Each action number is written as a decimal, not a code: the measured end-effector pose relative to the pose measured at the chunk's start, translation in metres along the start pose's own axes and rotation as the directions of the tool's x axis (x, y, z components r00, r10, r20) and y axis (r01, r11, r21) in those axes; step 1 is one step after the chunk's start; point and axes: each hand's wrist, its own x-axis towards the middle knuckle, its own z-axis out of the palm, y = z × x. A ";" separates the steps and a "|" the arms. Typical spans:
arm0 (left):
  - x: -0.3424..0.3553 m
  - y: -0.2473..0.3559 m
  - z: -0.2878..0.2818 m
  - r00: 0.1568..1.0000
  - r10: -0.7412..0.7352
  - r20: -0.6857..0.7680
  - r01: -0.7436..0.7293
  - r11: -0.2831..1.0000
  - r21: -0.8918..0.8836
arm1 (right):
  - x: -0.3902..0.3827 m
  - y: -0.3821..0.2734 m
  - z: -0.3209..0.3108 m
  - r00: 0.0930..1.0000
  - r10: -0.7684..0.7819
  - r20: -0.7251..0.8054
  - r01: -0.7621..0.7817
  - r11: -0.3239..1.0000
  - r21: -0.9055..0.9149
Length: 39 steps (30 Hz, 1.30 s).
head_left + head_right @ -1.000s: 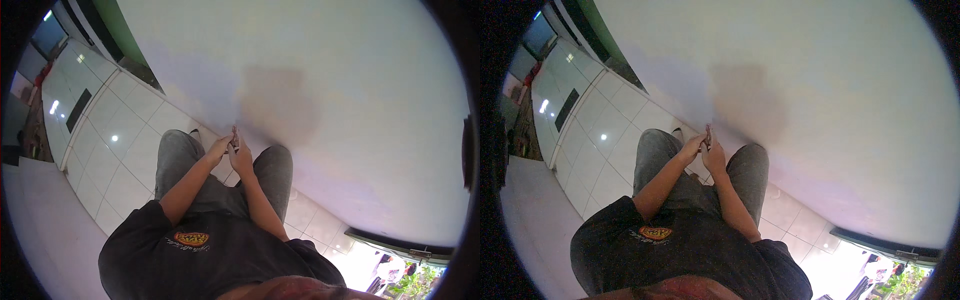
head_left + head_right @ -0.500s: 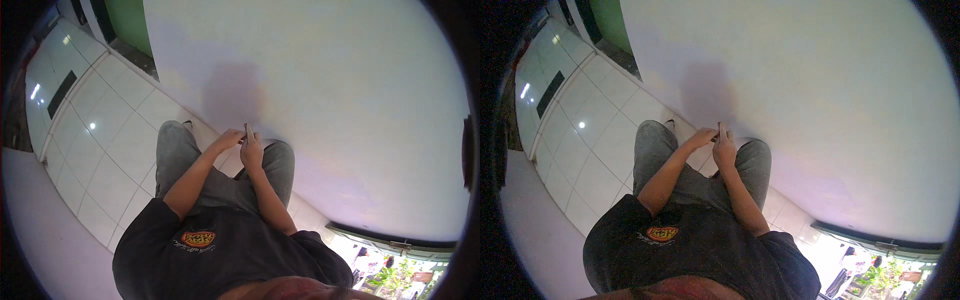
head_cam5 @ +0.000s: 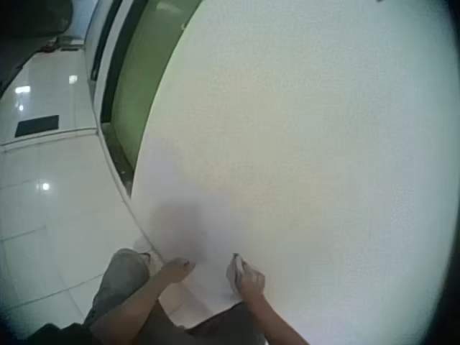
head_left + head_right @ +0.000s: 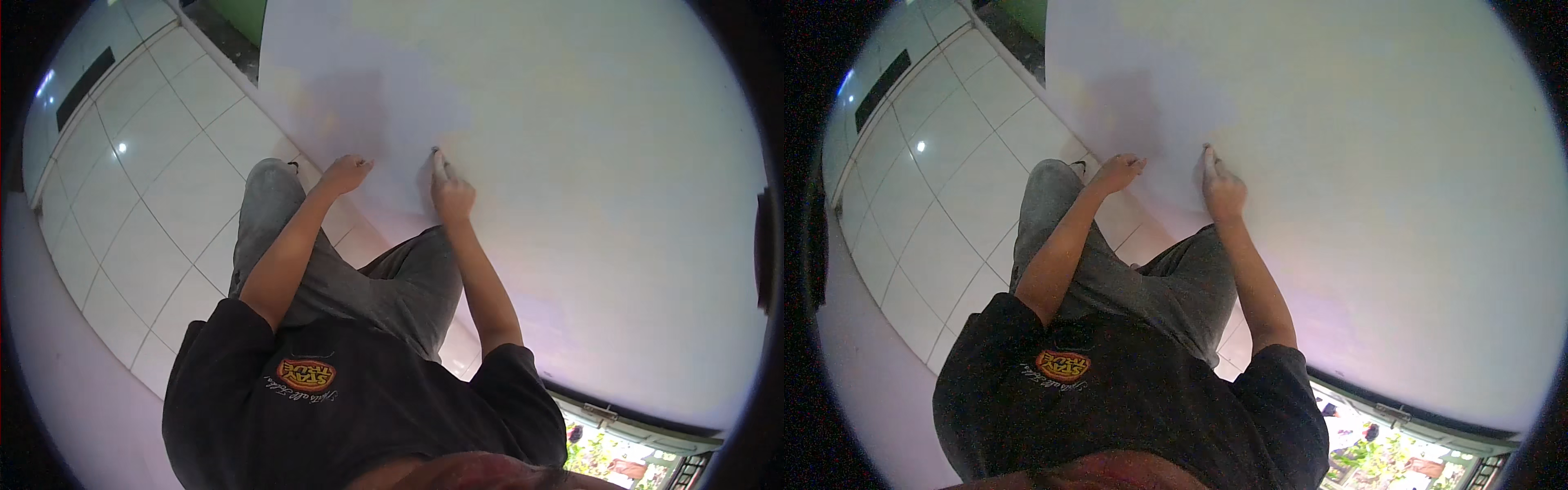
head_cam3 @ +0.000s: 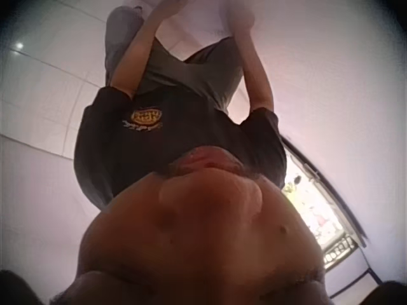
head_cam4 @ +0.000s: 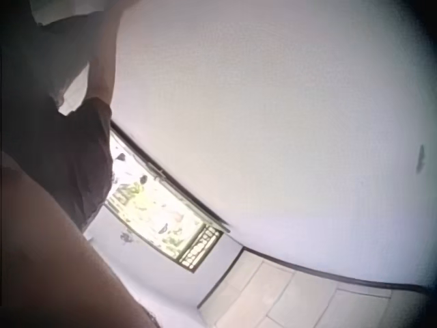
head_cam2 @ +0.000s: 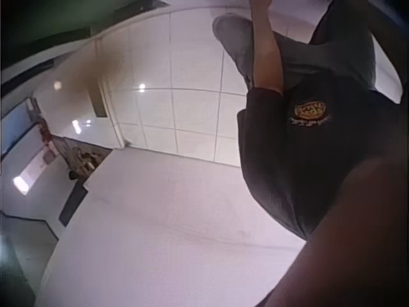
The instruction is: The person uses a piece of sandpaper to sand a white wall while kneeling on a tiled floor.
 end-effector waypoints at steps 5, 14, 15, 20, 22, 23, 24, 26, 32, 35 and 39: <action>0.001 -0.013 -0.007 0.987 -0.089 0.135 0.085 0.996 0.035 | 0.010 0.011 -0.002 0.983 -0.160 -0.088 0.160 0.987 -0.001; 0.019 -0.010 0.001 0.987 -0.084 0.138 0.082 0.996 0.022 | -0.010 0.013 0.010 0.999 -0.045 -0.028 0.045 0.999 -0.021; 0.019 -0.007 0.002 0.984 -0.083 0.157 0.082 0.997 0.013 | -0.021 0.010 0.023 0.997 -0.062 0.046 0.062 0.998 0.004; 0.012 -0.035 -0.006 0.979 -0.138 0.150 0.138 0.990 0.014 | 0.021 0.020 -0.018 0.982 0.019 -0.187 -0.013 0.999 0.033; 0.011 -0.039 -0.005 0.985 -0.127 0.117 0.125 0.992 0.021 | 0.050 0.029 -0.065 0.932 0.178 -0.315 -0.191 0.982 -0.010; 0.013 -0.037 -0.005 0.990 -0.101 0.098 0.098 0.995 0.034 | 0.049 0.038 -0.077 0.901 0.301 -0.311 -0.299 0.953 0.057; 0.014 -0.035 -0.005 0.994 -0.076 0.078 0.072 0.996 0.047 | 0.048 0.045 -0.082 0.857 0.420 -0.298 -0.402 0.907 0.124; 0.018 -0.020 0.001 0.991 -0.067 0.118 0.062 0.997 0.046 | 0.020 0.042 -0.048 0.934 0.353 -0.056 -0.358 0.924 -0.134; 0.032 -0.032 0.014 0.982 -0.047 0.185 0.040 0.998 0.043 | -0.006 -0.017 0.014 0.987 0.077 0.141 -0.077 0.997 -0.001; 0.029 -0.048 0.015 0.982 -0.088 0.170 0.074 0.994 0.083 | 0.027 0.004 -0.029 0.975 0.177 -0.132 -0.168 0.983 0.070; 0.036 -0.058 0.013 0.979 -0.095 0.179 0.070 0.988 0.141 | 0.043 0.021 -0.052 0.862 0.398 -0.315 -0.353 0.916 0.192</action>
